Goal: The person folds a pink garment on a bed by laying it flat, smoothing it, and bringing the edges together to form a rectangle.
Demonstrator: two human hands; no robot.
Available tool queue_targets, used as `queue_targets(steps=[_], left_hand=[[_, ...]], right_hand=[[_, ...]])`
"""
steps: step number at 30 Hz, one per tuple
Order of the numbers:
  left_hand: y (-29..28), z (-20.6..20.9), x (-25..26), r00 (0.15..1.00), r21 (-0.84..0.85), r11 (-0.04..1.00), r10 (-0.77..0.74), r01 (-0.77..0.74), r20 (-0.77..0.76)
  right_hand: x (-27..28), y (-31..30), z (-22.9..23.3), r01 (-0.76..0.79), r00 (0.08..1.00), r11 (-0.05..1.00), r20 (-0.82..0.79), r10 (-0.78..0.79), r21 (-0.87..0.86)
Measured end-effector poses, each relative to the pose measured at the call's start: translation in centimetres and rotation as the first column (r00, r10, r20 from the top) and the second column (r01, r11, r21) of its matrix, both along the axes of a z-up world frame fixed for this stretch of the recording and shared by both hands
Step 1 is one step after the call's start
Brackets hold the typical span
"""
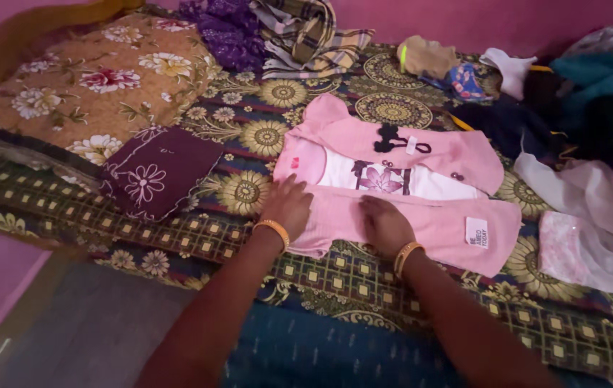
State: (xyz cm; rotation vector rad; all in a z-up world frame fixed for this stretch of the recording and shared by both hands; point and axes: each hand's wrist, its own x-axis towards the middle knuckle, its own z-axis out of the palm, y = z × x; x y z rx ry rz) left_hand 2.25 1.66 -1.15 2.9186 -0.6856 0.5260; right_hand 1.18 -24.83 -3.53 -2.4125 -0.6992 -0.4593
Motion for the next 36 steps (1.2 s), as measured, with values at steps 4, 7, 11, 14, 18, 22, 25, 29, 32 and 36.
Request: queue_targets(steps=[4,7,11,14,18,22,25,29,32,36], left_hand=[[0.9,0.3,2.6,0.989,0.114,0.988,-0.090,0.104,-0.121],[1.0,1.3,4.2,0.961,0.114,0.993,0.015,0.017,-0.278],[2.1,2.8,4.8,0.973,-0.023,0.991,-0.135,0.134,-0.186],[3.4,3.2,5.2,0.930,-0.053,0.965,-0.262,0.257,-0.258],[4.4,1.6,7.9,0.930,0.030,0.963,-0.252,0.269,-0.267],[4.2,1.0,9.2,0.981,0.038,0.987,-0.151,0.157,-0.123],[3.4,1.9,8.2,0.974,-0.057,0.972,-0.227,0.227,0.009],[2.6,1.5,7.1,0.977,-0.029,0.979,-0.205,0.203,-0.061],[2.6,0.6,7.5,0.991,-0.135,0.983,-0.117,0.125,0.065],[2.1,-0.1,7.6,0.989,-0.094,0.992,-0.067,0.079,0.131]], right_hand=[[1.1,-0.2,0.3,0.066,0.996,0.998,0.061,-0.065,-0.018],[1.8,-0.4,0.4,0.077,0.996,0.997,0.045,-0.076,-0.026],[2.7,-0.6,0.7,0.081,0.991,0.996,0.115,-0.075,-0.041],[3.3,-0.4,1.2,0.087,0.993,0.995,0.084,-0.083,-0.045],[4.3,0.4,1.5,0.101,0.989,0.994,0.108,-0.097,-0.035],[4.9,0.9,1.4,0.147,0.985,0.989,0.097,-0.146,-0.009],[5.2,1.0,1.2,0.183,0.979,0.983,0.082,-0.184,0.025],[5.5,0.8,0.9,0.202,0.977,0.979,0.068,-0.202,0.006],[5.8,0.8,0.9,0.231,0.972,0.973,0.047,-0.231,-0.005],[5.4,0.8,0.8,0.272,0.961,0.962,0.043,-0.273,0.018]])
